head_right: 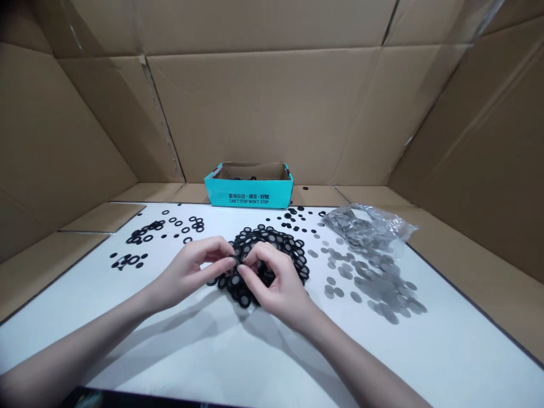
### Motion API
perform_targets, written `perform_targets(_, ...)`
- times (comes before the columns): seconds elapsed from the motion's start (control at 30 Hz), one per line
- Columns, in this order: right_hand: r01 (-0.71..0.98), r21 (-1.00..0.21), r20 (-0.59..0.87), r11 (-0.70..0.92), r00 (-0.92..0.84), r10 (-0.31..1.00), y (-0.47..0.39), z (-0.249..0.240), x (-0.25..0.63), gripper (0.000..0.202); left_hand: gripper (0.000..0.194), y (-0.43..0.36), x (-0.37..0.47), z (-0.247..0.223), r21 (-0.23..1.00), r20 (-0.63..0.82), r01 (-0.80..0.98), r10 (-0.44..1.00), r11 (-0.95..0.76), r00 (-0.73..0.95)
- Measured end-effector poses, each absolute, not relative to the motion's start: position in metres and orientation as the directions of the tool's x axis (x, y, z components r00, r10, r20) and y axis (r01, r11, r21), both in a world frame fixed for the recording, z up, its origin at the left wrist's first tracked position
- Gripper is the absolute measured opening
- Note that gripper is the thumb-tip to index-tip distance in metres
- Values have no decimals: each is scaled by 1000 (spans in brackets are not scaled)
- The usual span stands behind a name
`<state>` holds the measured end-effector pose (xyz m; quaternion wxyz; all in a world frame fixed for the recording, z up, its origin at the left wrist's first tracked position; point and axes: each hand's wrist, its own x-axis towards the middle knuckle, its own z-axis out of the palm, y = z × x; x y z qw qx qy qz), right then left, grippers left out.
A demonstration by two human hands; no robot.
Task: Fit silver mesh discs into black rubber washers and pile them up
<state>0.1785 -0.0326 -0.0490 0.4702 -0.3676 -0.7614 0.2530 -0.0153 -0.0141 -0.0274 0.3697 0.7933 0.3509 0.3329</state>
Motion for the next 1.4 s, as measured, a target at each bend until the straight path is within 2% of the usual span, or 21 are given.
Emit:
perform_targets(0.3,307,-730,549,611,-270,791,-34,-49,178,18,20,-13,-21,-19,803,205,334,756,-494,622)
perform_targets(0.47,325,-712,564,622,-261,783,-34,-51,177,19,18,-13,-21,-16,740,195,399,740,-542,644)
perform_targets(0.57,364,-678,583,639,-264,768,-34,-53,176,18,15,-13,-21,-18,712,200,428,745,-557,637)
perform_targets(0.83,472,-548,638,690,-298,710,-29,-56,180,12,14,-8,-22,-28,778,223,372,776,-507,591)
perform_targets(0.97,457,-583,613,672,-295,733,-30,-55,180,17,16,-10,-18,-30,771,250,375,786,-515,565)
perform_targets(1.17,388,-688,577,613,-220,786,-34,-55,177,18,15,-13,-15,-30,737,196,431,775,-521,601)
perform_targets(1.27,403,-652,610,642,-224,760,-34,-56,176,18,13,-10,-18,-32,731,161,447,767,-516,621)
perform_targets(1.4,446,-568,620,691,-321,716,-29,-60,178,14,15,-7,-22,-35,767,151,415,766,-489,624)
